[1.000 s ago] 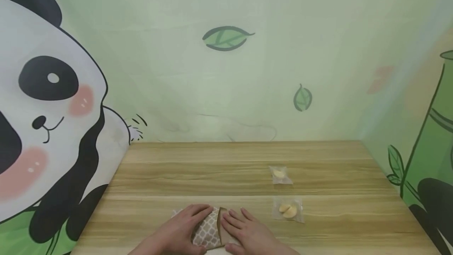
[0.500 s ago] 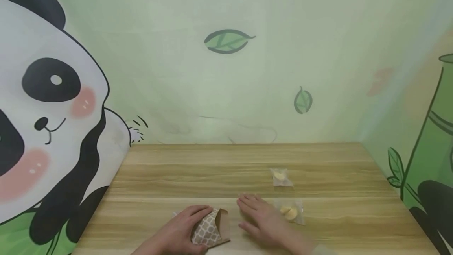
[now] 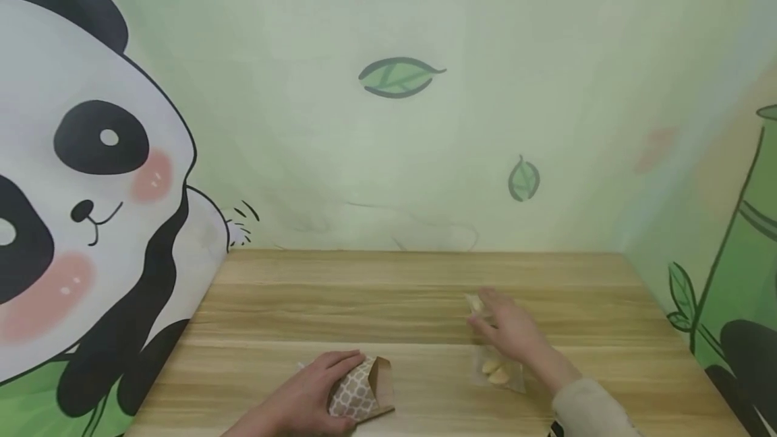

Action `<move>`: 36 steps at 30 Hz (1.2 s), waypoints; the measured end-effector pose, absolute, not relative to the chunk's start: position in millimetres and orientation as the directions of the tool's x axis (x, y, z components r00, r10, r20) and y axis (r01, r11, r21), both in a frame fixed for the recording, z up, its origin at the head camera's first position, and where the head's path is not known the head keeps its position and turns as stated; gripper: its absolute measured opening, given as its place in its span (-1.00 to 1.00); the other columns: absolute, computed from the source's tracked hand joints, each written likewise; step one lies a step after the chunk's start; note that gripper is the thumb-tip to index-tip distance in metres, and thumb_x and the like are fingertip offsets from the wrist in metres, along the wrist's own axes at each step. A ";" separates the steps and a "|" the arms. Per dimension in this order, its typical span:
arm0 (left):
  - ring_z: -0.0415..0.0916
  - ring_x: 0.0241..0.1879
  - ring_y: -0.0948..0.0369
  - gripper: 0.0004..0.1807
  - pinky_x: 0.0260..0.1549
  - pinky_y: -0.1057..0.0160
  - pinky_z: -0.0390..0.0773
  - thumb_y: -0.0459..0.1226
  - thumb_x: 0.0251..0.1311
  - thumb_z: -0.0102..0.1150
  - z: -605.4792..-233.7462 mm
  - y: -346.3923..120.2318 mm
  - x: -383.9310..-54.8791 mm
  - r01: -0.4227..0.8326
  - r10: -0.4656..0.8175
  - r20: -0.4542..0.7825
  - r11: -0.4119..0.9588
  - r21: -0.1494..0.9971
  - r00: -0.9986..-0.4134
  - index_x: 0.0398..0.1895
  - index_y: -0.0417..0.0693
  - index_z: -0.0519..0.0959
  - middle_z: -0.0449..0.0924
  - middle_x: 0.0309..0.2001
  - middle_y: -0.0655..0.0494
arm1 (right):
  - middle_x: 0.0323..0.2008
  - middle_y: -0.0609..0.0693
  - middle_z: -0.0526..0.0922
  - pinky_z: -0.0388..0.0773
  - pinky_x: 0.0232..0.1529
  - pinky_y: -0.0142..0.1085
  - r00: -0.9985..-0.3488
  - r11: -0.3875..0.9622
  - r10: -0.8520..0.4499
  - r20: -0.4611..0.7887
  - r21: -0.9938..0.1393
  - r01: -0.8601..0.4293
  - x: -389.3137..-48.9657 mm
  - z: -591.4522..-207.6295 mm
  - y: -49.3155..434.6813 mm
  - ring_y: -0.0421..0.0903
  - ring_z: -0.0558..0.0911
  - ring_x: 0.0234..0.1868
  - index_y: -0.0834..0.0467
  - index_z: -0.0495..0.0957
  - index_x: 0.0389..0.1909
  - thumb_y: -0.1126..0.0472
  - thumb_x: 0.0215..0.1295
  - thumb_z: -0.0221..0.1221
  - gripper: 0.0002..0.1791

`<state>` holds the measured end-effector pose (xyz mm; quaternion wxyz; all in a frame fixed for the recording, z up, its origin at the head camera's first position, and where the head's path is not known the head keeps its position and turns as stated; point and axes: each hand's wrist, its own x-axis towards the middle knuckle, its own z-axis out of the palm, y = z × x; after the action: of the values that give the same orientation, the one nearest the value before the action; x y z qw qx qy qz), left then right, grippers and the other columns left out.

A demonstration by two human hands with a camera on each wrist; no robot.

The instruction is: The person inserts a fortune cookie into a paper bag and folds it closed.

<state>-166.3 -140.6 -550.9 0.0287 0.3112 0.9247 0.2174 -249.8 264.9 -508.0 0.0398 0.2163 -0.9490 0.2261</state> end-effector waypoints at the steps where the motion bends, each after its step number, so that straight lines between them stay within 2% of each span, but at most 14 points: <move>1: 0.46 0.39 0.04 0.07 0.31 -0.03 0.56 0.09 -0.02 0.56 -550.7 -140.8 -166.6 0.562 0.588 0.079 0.711 0.423 -0.805 0.61 0.02 0.37 0.45 0.48 0.04 | 0.46 0.46 0.39 0.37 0.42 0.33 -0.911 0.808 -0.377 0.165 -0.423 -0.411 -252.5 -509.4 268.1 0.46 0.40 0.46 0.49 0.33 0.49 -0.02 0.61 0.19 -0.26; 6: 0.45 0.40 0.05 0.06 0.31 -0.02 0.56 0.10 0.01 0.55 -550.8 -142.4 -168.4 0.555 0.590 0.064 0.708 0.437 -0.805 0.61 0.03 0.36 0.44 0.49 0.05 | 0.42 0.50 0.43 0.41 0.38 0.34 -0.939 0.824 -0.315 0.137 -0.452 -0.342 -264.7 -519.6 279.2 0.48 0.46 0.40 0.52 0.34 0.46 -0.04 0.65 0.13 -0.27; 10: 0.44 0.41 0.05 0.06 0.32 -0.01 0.56 0.11 0.02 0.54 -552.8 -143.5 -168.7 0.557 0.594 0.062 0.707 0.436 -0.802 0.62 0.04 0.35 0.43 0.49 0.04 | 0.44 0.49 0.40 0.38 0.40 0.34 -0.950 0.837 -0.291 0.111 -0.451 -0.309 -271.4 -529.0 283.4 0.48 0.43 0.42 0.53 0.33 0.47 -0.08 0.66 0.11 -0.23; 22: 0.44 0.41 0.02 0.04 0.33 -0.02 0.55 0.12 0.05 0.54 -549.0 -143.9 -169.5 0.582 0.616 0.073 0.689 0.431 -0.784 0.61 0.00 0.36 0.44 0.49 0.03 | 0.42 0.57 0.36 0.39 0.37 0.37 -0.956 0.866 -0.270 0.112 -0.405 -0.292 -282.0 -542.9 284.3 0.56 0.42 0.39 0.60 0.30 0.44 -0.06 0.65 0.12 -0.21; 30: 0.45 0.41 0.02 0.05 0.33 -0.01 0.55 0.12 0.05 0.54 -550.1 -143.4 -170.3 0.597 0.625 0.085 0.683 0.420 -0.776 0.61 -0.02 0.35 0.44 0.49 0.03 | 0.34 0.60 0.43 0.42 0.33 0.38 -0.956 0.841 -0.261 0.135 -0.454 -0.294 -282.0 -543.9 283.5 0.57 0.46 0.33 0.62 0.30 0.41 0.01 0.54 0.28 -0.19; 36: 0.45 0.41 0.01 0.06 0.32 -0.03 0.55 0.13 0.08 0.53 -554.2 -143.9 -171.6 0.609 0.635 0.081 0.685 0.400 -0.768 0.62 -0.04 0.33 0.44 0.49 0.01 | 0.19 0.51 0.61 0.53 0.23 0.33 -0.955 0.804 -0.249 0.160 -0.515 -0.296 -285.8 -545.4 280.6 0.47 0.61 0.19 0.60 0.32 0.41 0.13 0.38 0.43 -0.17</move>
<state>-171.6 -143.9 -554.2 0.0321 0.3391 0.9173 0.2061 -285.8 280.6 -545.4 0.0424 0.1437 -0.9489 0.2777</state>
